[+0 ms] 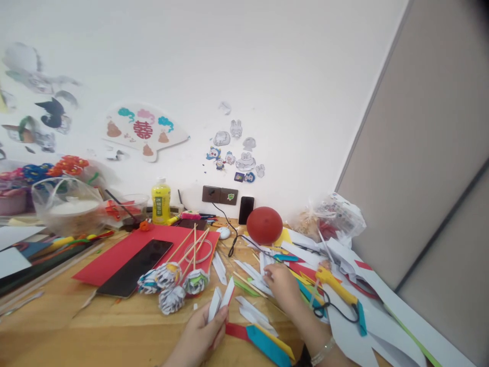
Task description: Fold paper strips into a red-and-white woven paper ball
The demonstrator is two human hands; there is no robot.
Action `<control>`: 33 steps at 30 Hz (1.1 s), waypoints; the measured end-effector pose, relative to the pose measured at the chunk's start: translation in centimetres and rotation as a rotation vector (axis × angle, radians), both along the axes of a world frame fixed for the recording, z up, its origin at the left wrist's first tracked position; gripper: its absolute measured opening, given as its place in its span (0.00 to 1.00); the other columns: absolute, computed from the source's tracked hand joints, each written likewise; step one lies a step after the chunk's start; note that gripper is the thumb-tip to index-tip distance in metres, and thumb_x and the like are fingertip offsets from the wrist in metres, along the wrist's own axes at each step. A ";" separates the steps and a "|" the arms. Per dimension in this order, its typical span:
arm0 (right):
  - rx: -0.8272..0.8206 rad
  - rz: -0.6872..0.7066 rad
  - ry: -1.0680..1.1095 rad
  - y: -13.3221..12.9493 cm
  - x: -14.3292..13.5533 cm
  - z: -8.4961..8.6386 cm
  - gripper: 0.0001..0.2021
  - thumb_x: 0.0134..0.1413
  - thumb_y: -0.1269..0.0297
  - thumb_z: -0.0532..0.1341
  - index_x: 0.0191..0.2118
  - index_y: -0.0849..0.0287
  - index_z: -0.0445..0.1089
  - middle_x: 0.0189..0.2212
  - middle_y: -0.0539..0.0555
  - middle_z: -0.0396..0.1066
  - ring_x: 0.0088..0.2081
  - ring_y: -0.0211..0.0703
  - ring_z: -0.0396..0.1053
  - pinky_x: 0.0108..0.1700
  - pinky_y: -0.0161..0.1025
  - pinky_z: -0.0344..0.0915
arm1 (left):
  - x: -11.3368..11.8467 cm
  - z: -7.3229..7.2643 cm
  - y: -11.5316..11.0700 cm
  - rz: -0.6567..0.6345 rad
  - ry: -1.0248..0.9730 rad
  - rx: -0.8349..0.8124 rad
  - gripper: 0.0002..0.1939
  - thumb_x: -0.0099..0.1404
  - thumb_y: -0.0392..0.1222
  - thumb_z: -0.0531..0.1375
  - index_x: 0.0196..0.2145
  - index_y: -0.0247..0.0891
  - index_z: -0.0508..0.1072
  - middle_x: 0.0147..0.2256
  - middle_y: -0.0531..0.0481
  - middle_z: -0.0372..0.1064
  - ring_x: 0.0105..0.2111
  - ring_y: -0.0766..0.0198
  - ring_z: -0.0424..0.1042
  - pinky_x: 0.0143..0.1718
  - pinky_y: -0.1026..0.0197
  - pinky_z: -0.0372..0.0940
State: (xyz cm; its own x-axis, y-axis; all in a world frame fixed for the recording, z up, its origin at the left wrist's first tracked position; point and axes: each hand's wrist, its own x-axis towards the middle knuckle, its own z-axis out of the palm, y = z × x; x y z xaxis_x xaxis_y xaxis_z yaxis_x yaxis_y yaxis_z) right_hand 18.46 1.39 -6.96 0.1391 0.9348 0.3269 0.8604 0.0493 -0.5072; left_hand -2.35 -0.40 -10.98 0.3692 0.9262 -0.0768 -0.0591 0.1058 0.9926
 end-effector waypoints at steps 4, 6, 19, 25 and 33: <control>-0.039 -0.033 -0.073 0.7 -0.8 -0.9 0.07 0.41 0.78 0.60 0.25 0.61 0.73 0.27 0.57 0.74 0.33 0.47 0.69 0.35 0.36 0.58 | 0.2 -0.3 0.3 0.060 0.028 0.000 0.31 0.37 0.75 0.54 0.16 0.42 0.54 0.05 0.65 0.48 0.07 0.76 0.41 0.09 0.69 0.35; -0.043 -0.054 -0.084 0.7 -1.0 -1.1 0.08 0.39 0.79 0.59 0.25 0.61 0.73 0.26 0.57 0.74 0.31 0.45 0.69 0.34 0.35 0.58 | 0.2 -0.3 0.3 0.063 0.043 -0.005 0.32 0.36 0.76 0.54 0.16 0.42 0.55 0.05 0.65 0.48 0.06 0.76 0.41 0.08 0.69 0.35; 0.209 -0.130 0.114 -0.5 0.0 -0.4 0.08 0.47 0.66 0.58 0.20 0.58 0.64 0.24 0.53 0.67 0.29 0.44 0.64 0.33 0.37 0.57 | -0.4 1.9 -0.3 0.097 -0.004 -0.027 0.32 0.35 0.73 0.58 0.17 0.39 0.59 0.07 0.63 0.54 0.07 0.77 0.47 0.10 0.71 0.41; 0.258 -0.070 0.286 -1.0 -0.7 0.4 0.04 0.41 0.69 0.58 0.21 0.57 0.68 0.25 0.51 0.71 0.29 0.44 0.65 0.33 0.37 0.59 | -0.4 1.7 -0.3 0.121 -0.028 -0.029 0.31 0.36 0.71 0.60 0.18 0.39 0.59 0.08 0.62 0.56 0.08 0.76 0.47 0.10 0.71 0.42; 0.232 0.042 0.689 -2.5 -4.0 1.3 0.11 0.40 0.66 0.61 0.34 0.61 0.73 0.23 0.52 0.71 0.27 0.43 0.68 0.31 0.37 0.65 | -0.6 2.1 -0.4 0.146 -0.065 0.022 0.28 0.40 0.69 0.60 0.20 0.38 0.64 0.11 0.60 0.59 0.11 0.74 0.50 0.13 0.69 0.43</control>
